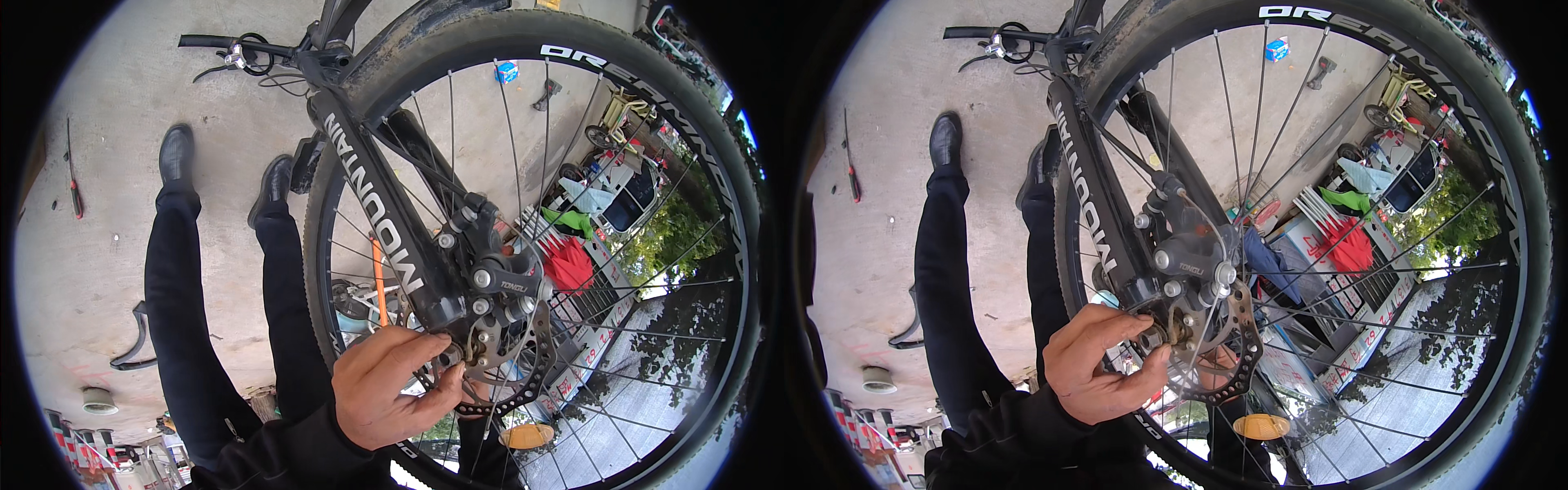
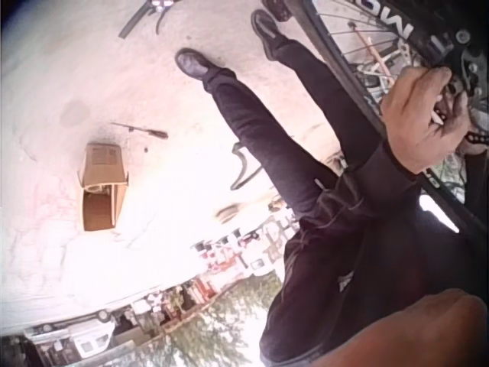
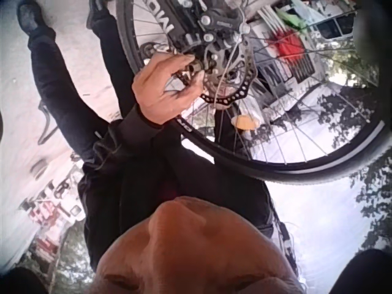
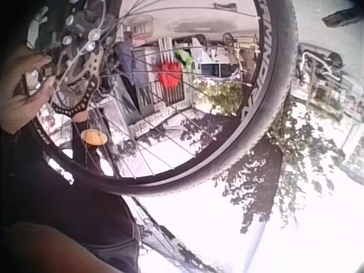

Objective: The person removes the rear wheel from a bicycle, then reattaches it and tightens the axle nuts using a wrench. The person also handles a small metal part near the hub and adjusts the wheel position before securing it.

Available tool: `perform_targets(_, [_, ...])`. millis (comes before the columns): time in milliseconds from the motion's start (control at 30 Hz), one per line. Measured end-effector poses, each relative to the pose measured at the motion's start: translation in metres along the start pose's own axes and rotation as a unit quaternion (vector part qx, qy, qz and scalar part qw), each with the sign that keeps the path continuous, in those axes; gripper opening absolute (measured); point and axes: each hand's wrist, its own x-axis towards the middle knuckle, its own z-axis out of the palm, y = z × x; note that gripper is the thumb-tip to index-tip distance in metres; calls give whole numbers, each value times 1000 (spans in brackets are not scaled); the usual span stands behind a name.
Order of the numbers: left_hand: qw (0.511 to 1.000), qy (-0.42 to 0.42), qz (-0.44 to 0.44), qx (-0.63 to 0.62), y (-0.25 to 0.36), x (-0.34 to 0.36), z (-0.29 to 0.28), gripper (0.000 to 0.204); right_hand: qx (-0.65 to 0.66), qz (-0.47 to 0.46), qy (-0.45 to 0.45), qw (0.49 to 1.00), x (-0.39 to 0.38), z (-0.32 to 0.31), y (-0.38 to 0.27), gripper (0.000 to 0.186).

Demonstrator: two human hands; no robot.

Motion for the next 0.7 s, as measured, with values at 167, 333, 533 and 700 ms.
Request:
perform_targets(167, [997,55,-10,-52,-3,-5,11,39,-7,13,10,1000,-8,-2,1,34])
perform_targets(333, [996,59,-12,-70,-7,-10,12,42,-10,23,17,1000,-13,-2,4,32])
perform_targets(533, [993,57,-20,-98,-6,-7,14,44,-14,33,19,999,-16,-3,3,31])
perform_targets(700, [997,-1,-58,-48,3,2,4,41,-20,32,17,999,-16,-2,6,29])
